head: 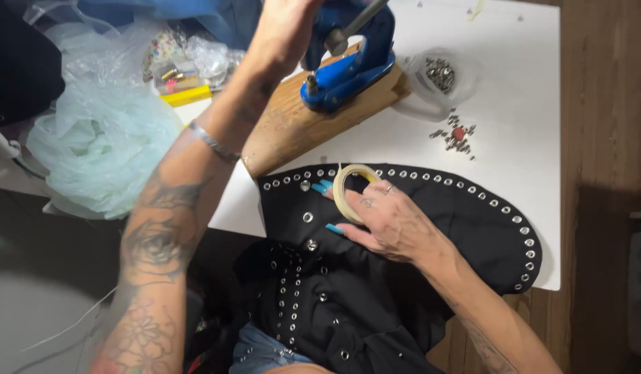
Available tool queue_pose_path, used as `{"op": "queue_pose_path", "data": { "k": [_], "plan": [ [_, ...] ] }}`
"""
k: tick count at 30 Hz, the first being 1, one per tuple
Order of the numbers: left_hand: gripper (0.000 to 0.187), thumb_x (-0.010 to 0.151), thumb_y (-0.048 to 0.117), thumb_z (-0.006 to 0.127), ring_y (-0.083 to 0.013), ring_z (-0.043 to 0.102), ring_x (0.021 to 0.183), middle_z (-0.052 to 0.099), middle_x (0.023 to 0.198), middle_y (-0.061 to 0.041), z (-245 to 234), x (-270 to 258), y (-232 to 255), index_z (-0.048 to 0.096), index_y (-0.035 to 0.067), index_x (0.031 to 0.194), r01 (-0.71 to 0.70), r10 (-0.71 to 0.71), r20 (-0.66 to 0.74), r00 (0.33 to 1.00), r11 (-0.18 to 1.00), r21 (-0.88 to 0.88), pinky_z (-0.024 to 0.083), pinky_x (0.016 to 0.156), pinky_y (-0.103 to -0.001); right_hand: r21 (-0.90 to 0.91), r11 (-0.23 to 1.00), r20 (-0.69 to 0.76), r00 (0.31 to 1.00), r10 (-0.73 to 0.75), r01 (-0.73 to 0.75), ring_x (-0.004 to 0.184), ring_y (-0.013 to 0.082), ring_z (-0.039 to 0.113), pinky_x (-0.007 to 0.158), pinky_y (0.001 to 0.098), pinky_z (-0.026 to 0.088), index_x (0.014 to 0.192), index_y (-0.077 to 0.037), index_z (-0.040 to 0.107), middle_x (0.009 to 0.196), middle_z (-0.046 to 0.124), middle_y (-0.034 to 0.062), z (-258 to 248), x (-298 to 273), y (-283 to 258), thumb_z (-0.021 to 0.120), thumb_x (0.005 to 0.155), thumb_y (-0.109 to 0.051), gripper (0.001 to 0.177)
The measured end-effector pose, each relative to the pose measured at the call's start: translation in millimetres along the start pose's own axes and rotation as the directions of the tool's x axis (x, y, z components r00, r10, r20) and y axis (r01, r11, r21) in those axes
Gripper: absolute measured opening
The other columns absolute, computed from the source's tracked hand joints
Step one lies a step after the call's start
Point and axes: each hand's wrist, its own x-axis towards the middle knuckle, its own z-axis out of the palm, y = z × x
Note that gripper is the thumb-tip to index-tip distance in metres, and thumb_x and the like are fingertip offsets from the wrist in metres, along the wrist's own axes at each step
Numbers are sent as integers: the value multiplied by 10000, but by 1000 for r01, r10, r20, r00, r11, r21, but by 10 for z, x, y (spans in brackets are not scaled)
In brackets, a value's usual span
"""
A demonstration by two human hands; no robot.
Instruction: Applying thin adhesive tape to a black garment for marking or assembly preparation.
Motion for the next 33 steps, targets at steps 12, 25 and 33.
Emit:
{"op": "queue_pose_path", "data": {
  "k": [12,25,33],
  "plan": [
    [294,857,256,414,-196,574,361,559,442,-109,-2,-78,-108,555,68,681,147,-158,-46,986,971,-188,501,371,-286,41,999,-25,1000,-1,2,574,235,555,726,333,456,958,6,560,532,442,91,89,-18,25,561,810,-374,408],
    [215,820,195,471,-144,515,383,514,450,-66,145,-100,-352,503,87,636,135,-164,-184,969,978,-156,441,368,-264,-44,962,53,961,272,-270,668,321,598,793,379,434,1066,-9,543,542,531,154,102,224,-56,530,802,-421,490],
    [201,797,157,506,-111,478,396,486,455,-38,331,47,-903,470,99,608,63,-87,-248,965,993,-101,405,367,-250,-147,912,187,895,406,-383,737,318,613,842,395,390,1110,-52,500,639,607,183,107,227,-45,493,781,-470,533]
  ]
}}
